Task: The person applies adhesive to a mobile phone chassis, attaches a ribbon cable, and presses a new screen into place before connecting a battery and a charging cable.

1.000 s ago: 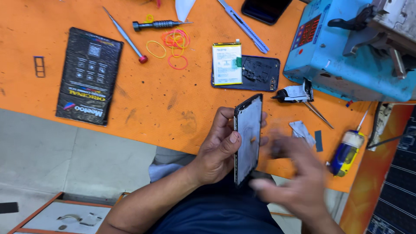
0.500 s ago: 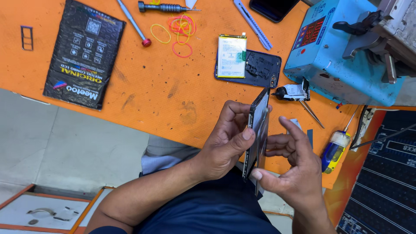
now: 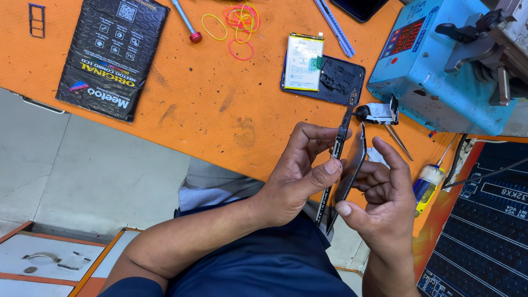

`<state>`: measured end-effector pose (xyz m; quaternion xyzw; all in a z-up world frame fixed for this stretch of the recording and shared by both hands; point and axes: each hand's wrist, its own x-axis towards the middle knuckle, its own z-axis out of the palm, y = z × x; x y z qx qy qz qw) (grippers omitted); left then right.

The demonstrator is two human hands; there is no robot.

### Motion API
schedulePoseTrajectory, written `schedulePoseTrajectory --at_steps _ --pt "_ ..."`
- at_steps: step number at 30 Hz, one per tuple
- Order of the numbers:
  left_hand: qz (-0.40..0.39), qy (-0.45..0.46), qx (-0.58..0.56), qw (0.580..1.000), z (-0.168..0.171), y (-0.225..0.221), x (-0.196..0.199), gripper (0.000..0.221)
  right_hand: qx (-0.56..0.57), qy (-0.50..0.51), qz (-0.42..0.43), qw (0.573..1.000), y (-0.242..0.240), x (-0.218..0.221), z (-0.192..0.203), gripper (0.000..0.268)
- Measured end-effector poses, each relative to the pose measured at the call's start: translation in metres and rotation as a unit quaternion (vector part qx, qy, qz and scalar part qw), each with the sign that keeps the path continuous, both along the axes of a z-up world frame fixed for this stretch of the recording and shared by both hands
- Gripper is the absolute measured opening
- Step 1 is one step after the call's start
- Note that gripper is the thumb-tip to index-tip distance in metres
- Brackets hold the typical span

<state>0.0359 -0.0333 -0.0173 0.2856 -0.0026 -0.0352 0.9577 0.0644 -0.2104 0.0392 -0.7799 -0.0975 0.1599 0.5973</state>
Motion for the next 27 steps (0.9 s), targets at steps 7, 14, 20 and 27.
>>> schedulePoseTrajectory --at_steps 7,14,20,27 --pt "0.001 -0.02 -0.008 1.0 -0.006 -0.008 0.0 0.044 -0.021 -0.04 -0.013 0.999 0.011 0.0 0.0 0.101" --pt "-0.019 -0.012 0.011 1.0 -0.008 -0.001 -0.003 0.043 -0.031 -0.039 -0.033 0.998 0.022 -0.006 0.003 0.094" --pt "-0.057 0.003 -0.071 0.996 -0.012 -0.003 -0.003 0.042 -0.065 -0.058 -0.039 0.995 0.026 -0.017 -0.002 0.09" --pt "-0.056 -0.015 -0.093 0.994 -0.021 -0.003 -0.004 0.04 -0.078 -0.098 -0.025 0.992 0.027 -0.019 -0.003 0.084"
